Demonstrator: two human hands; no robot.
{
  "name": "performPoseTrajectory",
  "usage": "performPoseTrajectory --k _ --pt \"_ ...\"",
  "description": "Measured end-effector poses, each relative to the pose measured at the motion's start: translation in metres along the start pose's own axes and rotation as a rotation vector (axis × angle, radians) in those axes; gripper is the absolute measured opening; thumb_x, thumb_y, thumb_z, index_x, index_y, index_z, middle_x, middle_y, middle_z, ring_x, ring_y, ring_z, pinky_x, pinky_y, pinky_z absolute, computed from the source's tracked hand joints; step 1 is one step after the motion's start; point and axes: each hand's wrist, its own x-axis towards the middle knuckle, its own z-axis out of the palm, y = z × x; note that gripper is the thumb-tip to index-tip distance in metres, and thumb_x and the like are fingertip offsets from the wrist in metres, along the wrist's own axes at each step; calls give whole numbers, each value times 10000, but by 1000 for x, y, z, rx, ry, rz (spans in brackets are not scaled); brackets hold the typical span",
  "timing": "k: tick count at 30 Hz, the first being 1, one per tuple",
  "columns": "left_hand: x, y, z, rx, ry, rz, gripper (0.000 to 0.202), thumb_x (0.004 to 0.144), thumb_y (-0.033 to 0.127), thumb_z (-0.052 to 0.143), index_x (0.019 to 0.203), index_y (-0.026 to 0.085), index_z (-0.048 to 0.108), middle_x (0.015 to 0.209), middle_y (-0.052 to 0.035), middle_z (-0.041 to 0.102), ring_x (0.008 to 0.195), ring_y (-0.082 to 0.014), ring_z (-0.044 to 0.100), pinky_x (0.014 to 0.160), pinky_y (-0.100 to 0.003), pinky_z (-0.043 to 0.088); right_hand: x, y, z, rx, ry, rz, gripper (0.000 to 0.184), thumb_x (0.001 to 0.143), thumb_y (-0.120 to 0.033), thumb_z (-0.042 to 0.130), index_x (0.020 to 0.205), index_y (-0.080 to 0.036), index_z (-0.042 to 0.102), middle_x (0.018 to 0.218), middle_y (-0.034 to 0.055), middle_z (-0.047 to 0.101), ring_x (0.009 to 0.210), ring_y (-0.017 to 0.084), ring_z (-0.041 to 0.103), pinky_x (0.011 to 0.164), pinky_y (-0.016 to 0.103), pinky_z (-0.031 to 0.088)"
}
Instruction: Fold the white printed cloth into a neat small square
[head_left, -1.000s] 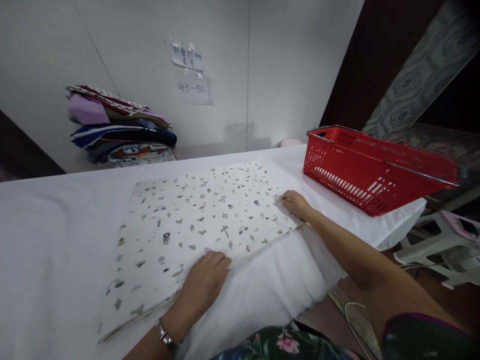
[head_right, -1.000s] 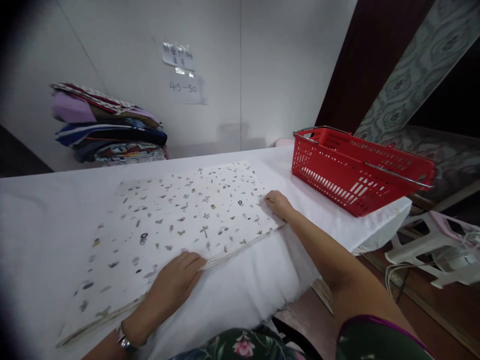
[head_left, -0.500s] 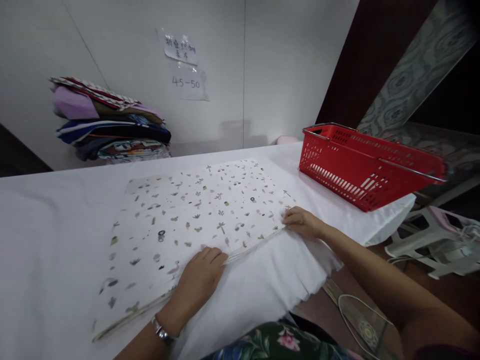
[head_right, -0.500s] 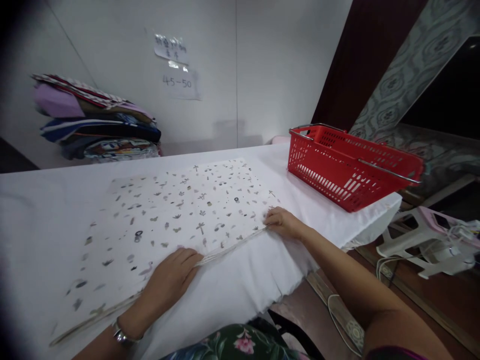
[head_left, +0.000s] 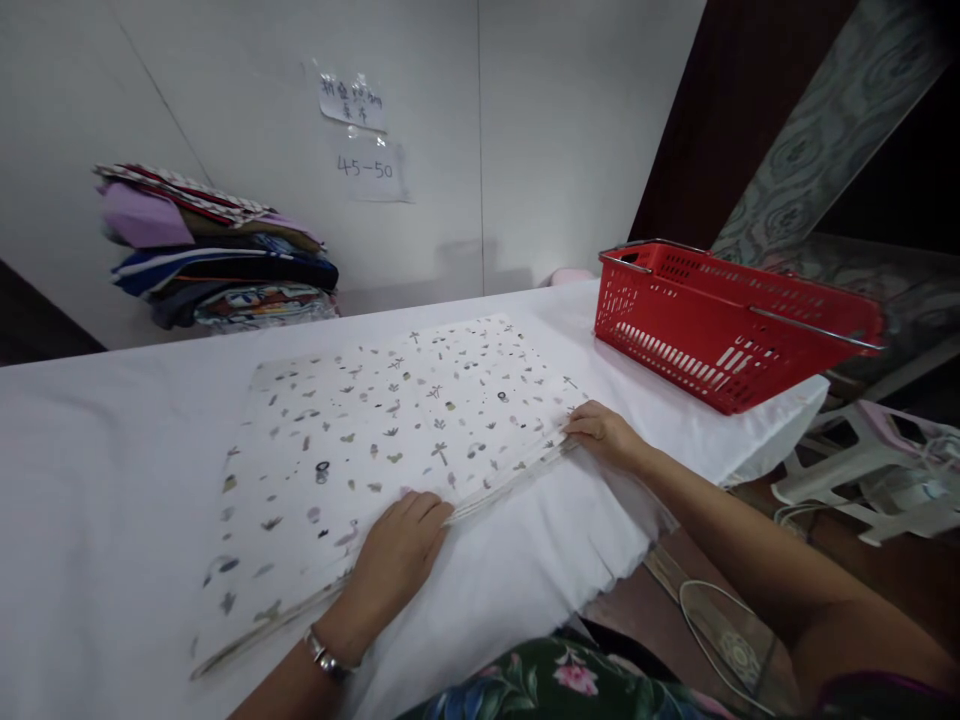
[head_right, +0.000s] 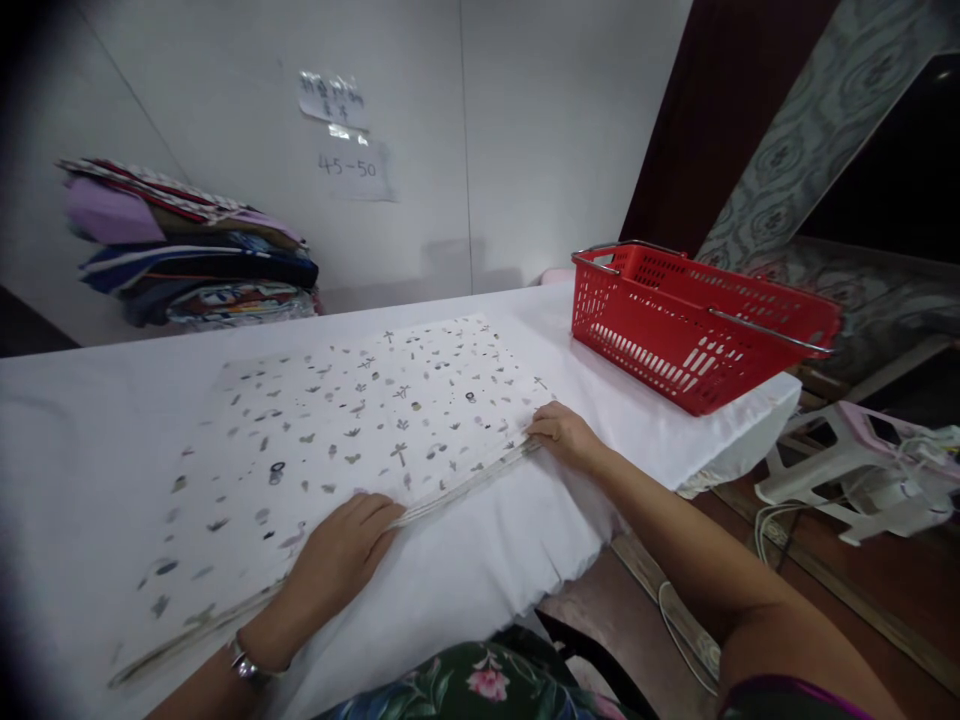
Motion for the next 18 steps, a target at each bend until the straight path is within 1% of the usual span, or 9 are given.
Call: performPoseTrajectory --k 3,8,13,15,18 --pt "0 0 0 -1 -3 -4 182 866 165 428 951 203 584 892 -38 589 827 -190 527 754 -349 437 2 -3 -1 -37 -62 -27 233 887 -207 481 886 -215 714 881 82 640 853 201 553 732 328 460" --pt "1 1 -1 0 -10 8 184 874 175 417 946 200 585 884 -37 589 818 -186 523 797 -368 431 2 -7 -6 -68 -157 -72 274 910 -212 436 896 -214 709 891 83 650 855 198 555 746 325 449" --pt "0 -1 1 0 -27 -5 177 869 163 433 952 204 583 902 -36 586 836 -192 523 762 -351 433 -3 -3 -7 -70 -171 -80 257 913 -235 441 967 -212 691 985 93 647 910 206 564 773 330 458" --pt "0 -1 1 8 -33 -3 174 866 157 436 952 201 581 910 -40 585 843 -196 519 762 -355 430 -4 0 -6 -93 -183 -81 249 910 -232 445 967 -206 687 990 93 645 905 205 565 779 328 454" --pt "0 0 0 8 -37 3 176 868 154 433 956 196 579 914 -42 584 847 -197 512 783 -362 427 -2 1 -6 -118 -236 -88 256 909 -193 430 928 -213 685 964 82 646 898 191 563 799 320 435"
